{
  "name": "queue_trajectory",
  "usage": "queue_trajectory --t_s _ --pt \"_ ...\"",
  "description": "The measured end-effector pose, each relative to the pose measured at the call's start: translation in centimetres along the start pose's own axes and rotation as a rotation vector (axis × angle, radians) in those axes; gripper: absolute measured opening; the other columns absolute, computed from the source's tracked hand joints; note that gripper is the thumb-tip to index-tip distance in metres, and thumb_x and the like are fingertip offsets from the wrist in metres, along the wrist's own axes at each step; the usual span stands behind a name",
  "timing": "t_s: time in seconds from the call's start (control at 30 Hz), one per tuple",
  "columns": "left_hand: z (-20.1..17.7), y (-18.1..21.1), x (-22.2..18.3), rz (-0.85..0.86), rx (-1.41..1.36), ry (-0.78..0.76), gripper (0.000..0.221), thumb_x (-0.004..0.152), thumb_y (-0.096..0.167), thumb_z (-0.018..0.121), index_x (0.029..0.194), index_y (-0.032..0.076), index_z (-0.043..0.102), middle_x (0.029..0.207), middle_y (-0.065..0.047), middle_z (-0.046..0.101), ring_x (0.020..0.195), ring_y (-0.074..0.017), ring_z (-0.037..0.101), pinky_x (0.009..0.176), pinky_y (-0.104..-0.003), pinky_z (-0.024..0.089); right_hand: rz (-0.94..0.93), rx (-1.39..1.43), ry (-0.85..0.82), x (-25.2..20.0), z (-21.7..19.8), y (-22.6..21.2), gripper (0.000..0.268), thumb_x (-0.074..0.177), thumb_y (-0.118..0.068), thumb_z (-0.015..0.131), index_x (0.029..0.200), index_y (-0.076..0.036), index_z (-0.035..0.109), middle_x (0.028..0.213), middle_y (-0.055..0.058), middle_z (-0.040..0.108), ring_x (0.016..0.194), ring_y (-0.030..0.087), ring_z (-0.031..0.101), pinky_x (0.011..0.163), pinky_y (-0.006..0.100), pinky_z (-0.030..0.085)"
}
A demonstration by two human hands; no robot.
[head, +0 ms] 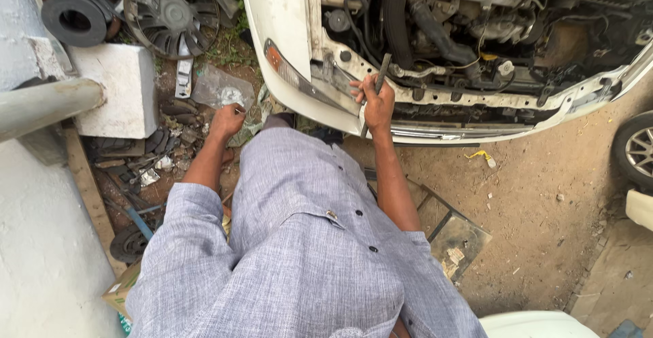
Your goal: The person works on a car engine by using a wrench to loosen components, manipulating hoses and the air filter housing by hand, and using a screwdriver to tighten fasteners near the radiator support.
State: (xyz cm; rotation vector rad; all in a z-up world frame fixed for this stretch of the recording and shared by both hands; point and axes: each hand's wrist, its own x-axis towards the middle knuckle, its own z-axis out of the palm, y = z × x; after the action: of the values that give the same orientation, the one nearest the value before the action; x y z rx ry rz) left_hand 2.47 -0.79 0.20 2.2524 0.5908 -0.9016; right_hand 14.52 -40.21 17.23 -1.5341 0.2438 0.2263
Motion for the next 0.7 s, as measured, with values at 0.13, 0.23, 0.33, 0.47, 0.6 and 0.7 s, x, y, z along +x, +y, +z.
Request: queue_trajectory --t_s 0.13,0.23,0.33,0.47,0.6,0.7 --pt "-0.4 0.5 0.1 0.02 0.013 -0.025 0.033 0.087 0.025 0.064 0.115 0.014 0.078 0.111 -0.025 0.073 0.109 -0.0395 0.069 0.099 -0.046 0.051 -0.017 -0.054 0.006 0.0 0.8 -0.7 0.039 0.111 -0.029 0.052 0.083 -0.002 0.058 0.067 0.007 0.06 0.088 0.024 0.076 0.078 0.037 0.064" --pt "-0.4 0.0 -0.1 -0.004 0.026 -0.061 0.033 0.088 0.025 0.064 0.116 0.014 0.077 0.11 -0.025 0.074 0.109 -0.0388 0.07 0.1 -0.045 0.052 -0.012 -0.055 0.025 -0.4 1.0 -0.8 0.038 0.111 -0.03 0.052 0.084 -0.002 0.058 0.07 0.008 0.063 0.086 0.022 0.075 0.078 0.037 0.063" --pt "-1.3 -0.3 0.1 -0.023 0.058 -0.077 0.033 0.087 0.025 0.065 0.116 0.016 0.078 0.111 -0.025 0.073 0.109 -0.0396 0.069 0.099 -0.046 0.052 -0.004 -0.021 0.04 0.1 1.4 -0.9 0.035 0.109 -0.029 0.055 0.087 -0.002 0.059 0.076 0.01 0.068 0.082 0.02 0.073 0.076 0.035 0.06" --pt "-2.0 -0.4 0.1 -0.004 0.075 -0.046 0.031 0.087 0.026 0.064 0.113 0.017 0.078 0.112 -0.024 0.073 0.109 -0.0404 0.069 0.098 -0.047 0.052 0.041 -0.108 0.071 -0.5 1.8 -0.2 0.036 0.11 -0.031 0.054 0.089 -0.004 0.064 0.083 0.009 0.074 0.074 0.014 0.067 0.073 0.031 0.055" --pt "-2.2 -0.1 -0.4 0.011 0.062 0.007 0.032 0.087 0.026 0.065 0.114 0.018 0.079 0.11 -0.027 0.073 0.111 -0.0418 0.068 0.1 -0.047 0.051 0.004 -0.099 0.023 -0.4 2.8 1.1 0.034 0.109 -0.031 0.055 0.09 -0.004 0.063 0.083 0.008 0.074 0.071 0.012 0.067 0.073 0.03 0.058" --pt "-2.0 0.7 -0.8 0.012 0.079 0.012 0.032 0.086 0.026 0.065 0.114 0.018 0.079 0.111 -0.027 0.072 0.11 -0.042 0.067 0.1 -0.047 0.051 -0.011 -0.108 0.006 -0.5 3.7 1.4 0.033 0.107 -0.031 0.055 0.092 -0.003 0.064 0.082 0.007 0.072 0.073 0.012 0.068 0.071 0.029 0.059"
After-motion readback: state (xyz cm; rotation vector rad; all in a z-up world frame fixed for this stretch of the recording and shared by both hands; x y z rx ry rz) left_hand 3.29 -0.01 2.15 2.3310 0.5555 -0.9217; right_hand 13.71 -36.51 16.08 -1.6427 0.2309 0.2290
